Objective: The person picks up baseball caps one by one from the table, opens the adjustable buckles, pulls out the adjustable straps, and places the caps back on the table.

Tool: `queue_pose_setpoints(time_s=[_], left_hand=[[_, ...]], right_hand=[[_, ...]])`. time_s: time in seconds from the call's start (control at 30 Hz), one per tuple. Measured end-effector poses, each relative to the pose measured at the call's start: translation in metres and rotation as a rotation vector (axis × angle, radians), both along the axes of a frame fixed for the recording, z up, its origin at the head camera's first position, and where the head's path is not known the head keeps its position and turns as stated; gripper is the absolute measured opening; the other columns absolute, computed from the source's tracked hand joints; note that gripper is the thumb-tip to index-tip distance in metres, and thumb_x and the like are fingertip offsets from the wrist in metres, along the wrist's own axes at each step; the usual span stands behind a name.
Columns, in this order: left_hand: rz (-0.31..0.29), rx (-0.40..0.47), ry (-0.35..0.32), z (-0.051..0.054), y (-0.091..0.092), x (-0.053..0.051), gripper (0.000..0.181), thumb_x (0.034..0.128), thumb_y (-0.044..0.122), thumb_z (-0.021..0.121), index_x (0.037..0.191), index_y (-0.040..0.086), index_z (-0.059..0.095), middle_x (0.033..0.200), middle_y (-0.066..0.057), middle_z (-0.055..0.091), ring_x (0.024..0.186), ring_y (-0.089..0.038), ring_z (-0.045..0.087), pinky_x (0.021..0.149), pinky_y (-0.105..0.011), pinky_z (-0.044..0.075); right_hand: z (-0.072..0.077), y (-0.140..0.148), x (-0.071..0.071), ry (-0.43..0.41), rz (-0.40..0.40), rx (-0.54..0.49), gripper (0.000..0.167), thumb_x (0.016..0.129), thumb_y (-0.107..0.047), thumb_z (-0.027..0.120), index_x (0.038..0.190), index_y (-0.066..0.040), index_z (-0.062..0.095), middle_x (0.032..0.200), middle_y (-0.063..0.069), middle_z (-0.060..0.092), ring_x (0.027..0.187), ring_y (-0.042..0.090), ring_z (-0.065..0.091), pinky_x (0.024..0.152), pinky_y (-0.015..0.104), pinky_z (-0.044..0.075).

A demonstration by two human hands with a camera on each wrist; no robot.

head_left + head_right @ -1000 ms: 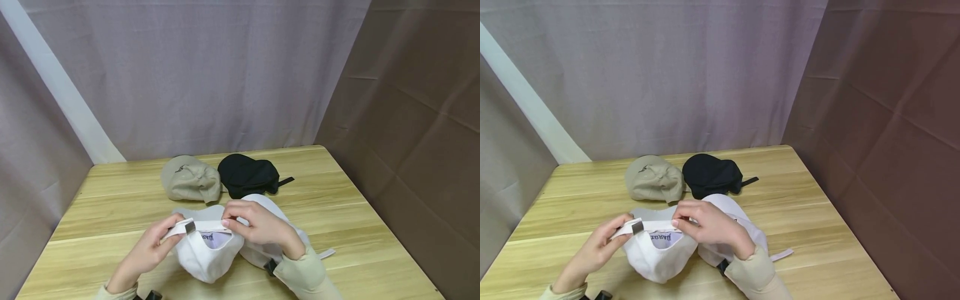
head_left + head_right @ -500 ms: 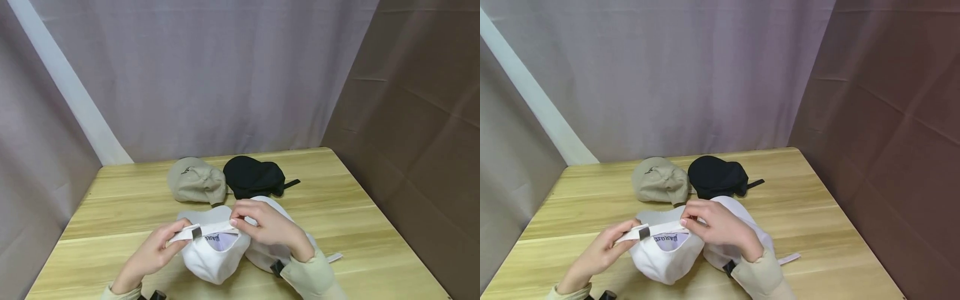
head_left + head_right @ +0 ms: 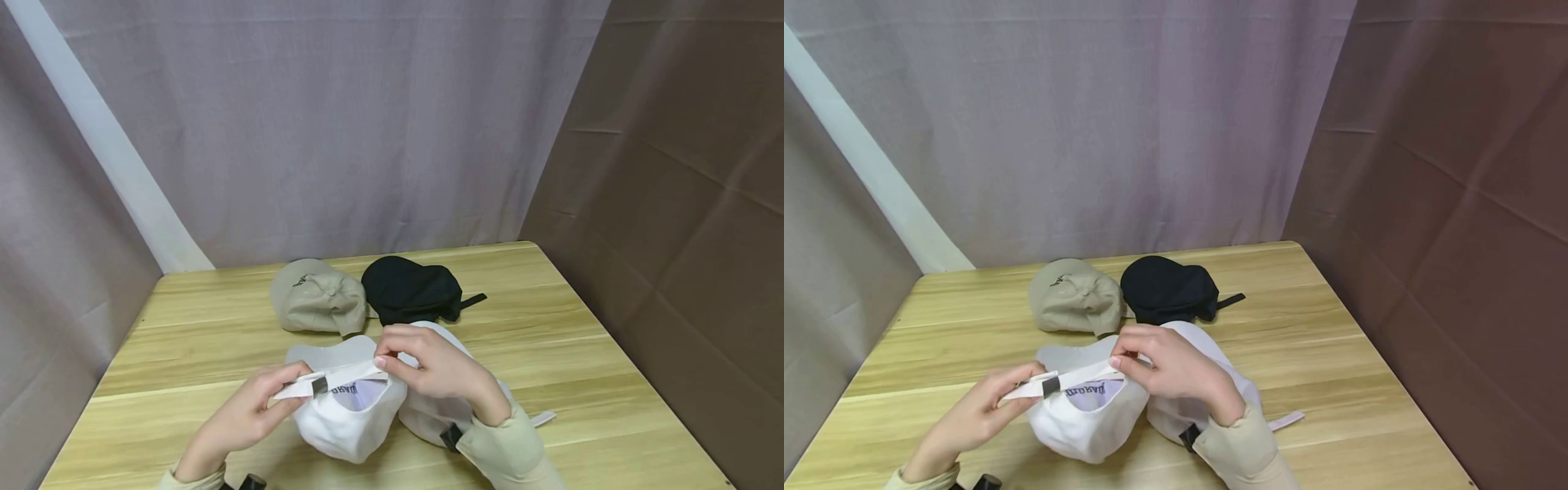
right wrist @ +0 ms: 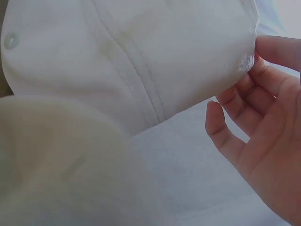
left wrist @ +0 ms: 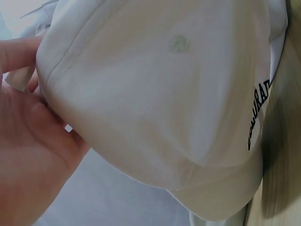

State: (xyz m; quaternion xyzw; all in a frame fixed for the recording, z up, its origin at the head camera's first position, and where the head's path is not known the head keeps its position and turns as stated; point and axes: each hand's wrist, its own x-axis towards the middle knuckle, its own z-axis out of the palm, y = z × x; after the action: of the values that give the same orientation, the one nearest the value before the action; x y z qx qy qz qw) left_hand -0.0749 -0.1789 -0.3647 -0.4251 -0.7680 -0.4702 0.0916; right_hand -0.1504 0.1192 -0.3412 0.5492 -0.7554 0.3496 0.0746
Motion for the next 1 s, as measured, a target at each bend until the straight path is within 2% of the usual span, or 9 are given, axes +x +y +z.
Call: queue_pose_setpoints(time_s=[0.13, 0.27, 0.47, 0.67, 0.73, 0.9, 1.0], left_hand=[[0.064, -0.002, -0.02, -0.0006, -0.0008, 0.0015, 0.034, 0.0902, -0.012, 0.062, 0.104, 0.019, 0.061, 0.09, 0.007, 0.061, 0.08, -0.008, 0.057, 0.073, -0.024, 0.049], [0.117, 0.01, -0.011, -0.0011, 0.0006, 0.0012, 0.034, 0.0898, -0.012, 0.062, 0.102, 0.019, 0.061, 0.089, 0.008, 0.06, 0.078, -0.008, 0.055, 0.07, -0.023, 0.047], [0.098, -0.003, 0.002, 0.0006, 0.0035, 0.0005, 0.032, 0.0897, -0.01, 0.064, 0.103, 0.019, 0.061, 0.089, 0.008, 0.062, 0.078, -0.007, 0.057, 0.07, -0.024, 0.049], [0.054, -0.031, 0.001, 0.0019, 0.0033, 0.002, 0.03, 0.0905, -0.008, 0.065, 0.102, 0.02, 0.061, 0.084, 0.009, 0.059, 0.075, -0.005, 0.055, 0.068, -0.023, 0.049], [0.062, -0.032, -0.001, 0.0021, 0.003, 0.0023, 0.031, 0.0906, -0.009, 0.064, 0.103, 0.019, 0.061, 0.087, 0.009, 0.061, 0.077, -0.006, 0.056, 0.07, -0.024, 0.05], [0.134, -0.035, -0.036, 0.0016, 0.0044, 0.0025, 0.033, 0.0911, -0.008, 0.065, 0.104, 0.023, 0.061, 0.091, 0.012, 0.061, 0.079, -0.007, 0.057, 0.071, -0.025, 0.049], [0.112, -0.059, -0.039, -0.0006, 0.006, 0.0016, 0.031, 0.092, -0.005, 0.065, 0.104, 0.023, 0.06, 0.089, 0.013, 0.059, 0.079, -0.006, 0.056, 0.07, -0.024, 0.048]], right_hand=[[-0.0003, 0.0004, -0.0003, 0.012, -0.007, -0.001, 0.013, 0.102, -0.016, 0.059, 0.091, -0.02, 0.065, 0.091, -0.012, 0.057, 0.08, 0.0, 0.051, 0.072, 0.015, 0.044], [-0.0001, 0.0008, -0.0004, 0.021, -0.014, -0.008, 0.013, 0.102, -0.016, 0.059, 0.091, -0.019, 0.065, 0.091, -0.012, 0.057, 0.08, 0.0, 0.051, 0.072, 0.016, 0.044], [0.0004, 0.0019, -0.001, 0.041, -0.039, -0.029, 0.011, 0.1, -0.015, 0.062, 0.09, -0.019, 0.065, 0.09, -0.012, 0.058, 0.08, 0.001, 0.052, 0.07, 0.024, 0.048], [-0.002, 0.0031, -0.0024, 0.049, -0.026, -0.022, 0.011, 0.1, -0.014, 0.062, 0.09, -0.02, 0.064, 0.09, -0.012, 0.057, 0.081, 0.001, 0.052, 0.073, 0.017, 0.044], [-0.0025, 0.0036, -0.0027, 0.052, -0.025, -0.019, 0.011, 0.1, -0.014, 0.062, 0.09, -0.02, 0.064, 0.09, -0.012, 0.057, 0.081, 0.001, 0.052, 0.073, 0.017, 0.044], [-0.0026, 0.0049, -0.003, 0.031, -0.026, -0.008, 0.011, 0.1, -0.015, 0.062, 0.091, -0.019, 0.065, 0.089, -0.012, 0.056, 0.079, 0.001, 0.051, 0.07, 0.019, 0.045], [-0.0025, 0.0051, -0.0044, 0.005, -0.038, -0.008, 0.011, 0.099, -0.014, 0.063, 0.089, -0.017, 0.066, 0.089, -0.013, 0.056, 0.08, 0.001, 0.051, 0.071, 0.018, 0.044]])
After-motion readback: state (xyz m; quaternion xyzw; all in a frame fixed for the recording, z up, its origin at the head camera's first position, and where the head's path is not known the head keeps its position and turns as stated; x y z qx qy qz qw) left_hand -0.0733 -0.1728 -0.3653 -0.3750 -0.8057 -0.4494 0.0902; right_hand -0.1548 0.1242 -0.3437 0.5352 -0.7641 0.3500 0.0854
